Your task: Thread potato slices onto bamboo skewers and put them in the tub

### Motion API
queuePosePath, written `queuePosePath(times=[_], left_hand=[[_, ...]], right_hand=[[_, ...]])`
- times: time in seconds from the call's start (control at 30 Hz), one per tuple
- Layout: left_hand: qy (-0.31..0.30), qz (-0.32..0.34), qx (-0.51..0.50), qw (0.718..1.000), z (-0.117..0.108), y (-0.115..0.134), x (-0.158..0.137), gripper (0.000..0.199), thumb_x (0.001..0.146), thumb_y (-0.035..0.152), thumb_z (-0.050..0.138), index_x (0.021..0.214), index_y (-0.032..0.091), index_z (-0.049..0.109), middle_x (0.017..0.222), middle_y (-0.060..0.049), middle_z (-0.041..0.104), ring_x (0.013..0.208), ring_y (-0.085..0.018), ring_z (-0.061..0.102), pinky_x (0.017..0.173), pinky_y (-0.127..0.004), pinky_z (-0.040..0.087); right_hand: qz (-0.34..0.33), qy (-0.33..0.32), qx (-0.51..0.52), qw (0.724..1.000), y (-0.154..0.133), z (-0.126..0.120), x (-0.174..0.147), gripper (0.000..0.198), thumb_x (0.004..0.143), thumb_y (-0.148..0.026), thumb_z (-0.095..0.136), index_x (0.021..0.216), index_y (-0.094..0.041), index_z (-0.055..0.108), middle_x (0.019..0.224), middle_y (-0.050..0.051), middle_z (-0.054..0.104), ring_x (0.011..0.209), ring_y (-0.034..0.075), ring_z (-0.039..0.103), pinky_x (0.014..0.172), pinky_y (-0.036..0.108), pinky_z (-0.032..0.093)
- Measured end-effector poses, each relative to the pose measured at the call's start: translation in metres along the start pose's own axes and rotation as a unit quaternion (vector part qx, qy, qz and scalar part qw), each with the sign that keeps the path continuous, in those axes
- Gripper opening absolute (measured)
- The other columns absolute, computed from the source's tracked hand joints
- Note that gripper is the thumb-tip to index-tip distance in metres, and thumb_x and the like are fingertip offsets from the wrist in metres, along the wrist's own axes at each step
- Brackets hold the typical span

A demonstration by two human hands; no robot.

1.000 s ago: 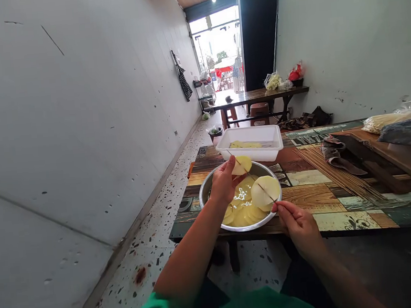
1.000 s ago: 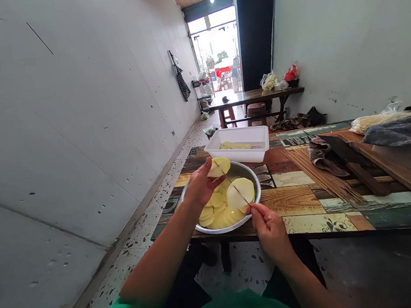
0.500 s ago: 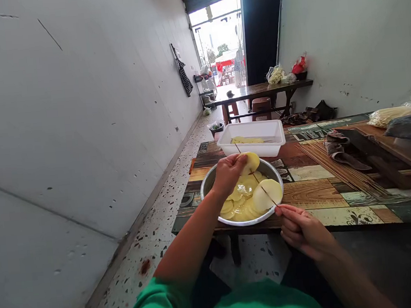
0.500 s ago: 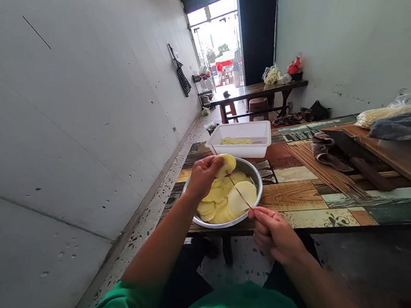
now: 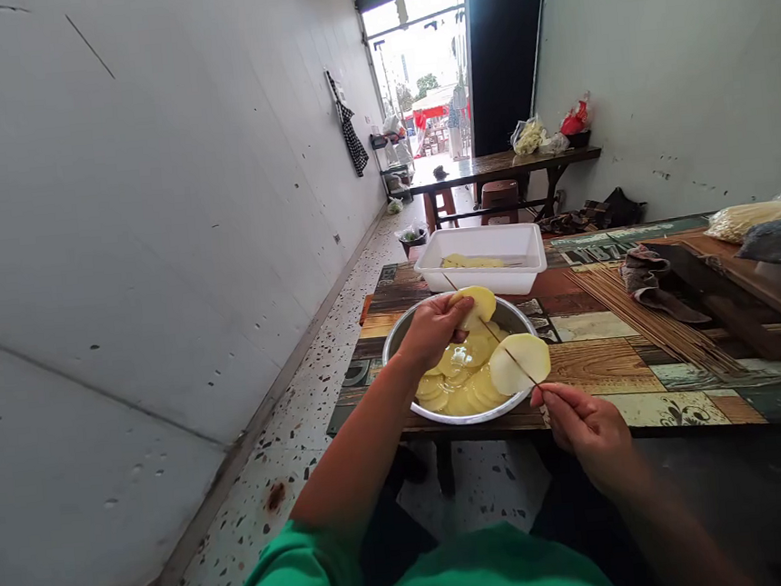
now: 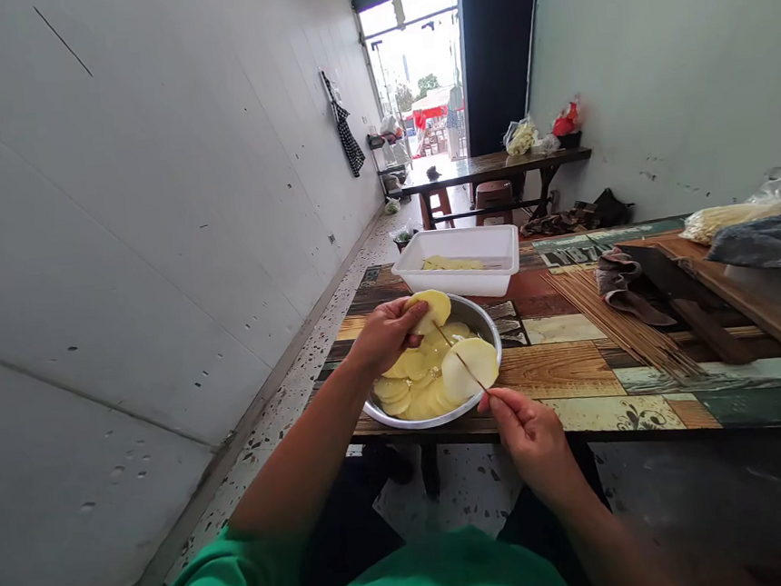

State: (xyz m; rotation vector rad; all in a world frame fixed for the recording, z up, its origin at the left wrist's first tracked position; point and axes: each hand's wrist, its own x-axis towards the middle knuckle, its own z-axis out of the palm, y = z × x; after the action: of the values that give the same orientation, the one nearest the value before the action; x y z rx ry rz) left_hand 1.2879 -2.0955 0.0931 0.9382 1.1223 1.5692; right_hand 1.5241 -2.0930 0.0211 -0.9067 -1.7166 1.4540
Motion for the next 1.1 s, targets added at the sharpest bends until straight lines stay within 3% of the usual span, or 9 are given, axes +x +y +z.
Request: queuePosePath(times=[0.13,0.3,0.5,0.6,0.77,0.9,1.0,1.1], left_hand=[[0.031,-0.008,-0.009,0.999,-0.001,-0.001,-0.003,0.041,0.069,0.050,0.079,0.072,0.011,0.064,0.059,0.001,0.054,0.047,-0.004,0.041,0.039,-0.015,0.032],[0.015,0.025,0.053,0.998,0.004,-0.007,-0.012,0.040,0.071,0.050,0.076,0.066,0.014,0.060,0.051,0.005,0.045,0.044,-0.003,0.037,0.040,-0.016,0.031],[-0.038,-0.015,0.087,0.995,0.005,-0.004,-0.015,0.044,0.069,0.055,0.074,0.065,0.015,0.057,0.053,0.005,0.047,0.046,-0.004,0.041,0.042,-0.015,0.032],[-0.053,-0.010,0.088,0.995,0.011,-0.006,-0.015,0.045,0.070,0.056,0.073,0.064,0.015,0.056,0.052,0.006,0.043,0.044,-0.003,0.037,0.041,-0.015,0.029],[-0.042,-0.014,0.063,0.997,0.015,-0.016,-0.015,0.046,0.072,0.058,0.072,0.069,0.015,0.057,0.055,0.006,0.044,0.045,-0.004,0.040,0.042,-0.016,0.032],[-0.049,-0.025,0.051,0.997,0.004,-0.019,-0.011,0.048,0.079,0.061,0.064,0.077,0.013,0.062,0.058,0.001,0.053,0.044,-0.006,0.043,0.042,-0.019,0.031],[-0.019,0.014,0.177,0.984,-0.009,-0.017,-0.004,0.036,0.085,0.048,0.061,0.086,0.013,0.068,0.063,-0.003,0.062,0.047,-0.009,0.048,0.047,-0.021,0.036],[-0.060,0.043,0.395,0.916,-0.017,-0.018,0.010,0.016,0.081,0.031,0.065,0.083,0.018,0.073,0.067,-0.004,0.066,0.060,-0.014,0.058,0.060,-0.024,0.043]], right_hand=[[0.035,-0.075,-0.005,0.997,-0.013,-0.006,0.003,0.043,0.086,-0.061,0.058,0.086,-0.018,0.064,0.050,-0.008,0.027,0.045,0.008,0.021,0.042,0.024,0.016],[0.013,0.021,-0.043,0.999,-0.014,0.000,-0.002,0.048,0.083,-0.065,0.059,0.083,-0.017,0.064,0.051,-0.007,0.030,0.046,0.008,0.025,0.044,0.024,0.018],[0.095,-0.055,0.136,0.985,-0.020,0.004,-0.005,0.044,0.077,-0.060,0.070,0.072,-0.017,0.061,0.046,-0.011,0.021,0.041,0.005,0.016,0.040,0.023,0.014],[0.096,-0.059,0.185,0.976,-0.026,0.005,-0.002,0.042,0.075,-0.056,0.073,0.072,-0.017,0.060,0.045,-0.013,0.020,0.038,0.004,0.014,0.039,0.022,0.013],[0.048,0.007,0.097,0.994,-0.018,0.005,0.004,0.042,0.078,-0.058,0.071,0.077,-0.016,0.063,0.046,-0.010,0.026,0.041,0.005,0.021,0.040,0.022,0.017],[0.033,0.040,0.059,0.997,-0.011,0.000,0.004,0.044,0.080,-0.060,0.069,0.077,-0.016,0.065,0.048,-0.009,0.028,0.042,0.006,0.026,0.040,0.021,0.020],[0.031,0.088,0.108,0.990,-0.014,-0.009,0.003,0.044,0.075,-0.060,0.073,0.078,-0.017,0.064,0.047,-0.010,0.025,0.041,0.005,0.022,0.039,0.021,0.017],[0.036,0.097,0.103,0.989,-0.021,-0.019,0.003,0.046,0.071,-0.061,0.076,0.073,-0.017,0.064,0.045,-0.010,0.025,0.039,0.005,0.023,0.038,0.020,0.017]])
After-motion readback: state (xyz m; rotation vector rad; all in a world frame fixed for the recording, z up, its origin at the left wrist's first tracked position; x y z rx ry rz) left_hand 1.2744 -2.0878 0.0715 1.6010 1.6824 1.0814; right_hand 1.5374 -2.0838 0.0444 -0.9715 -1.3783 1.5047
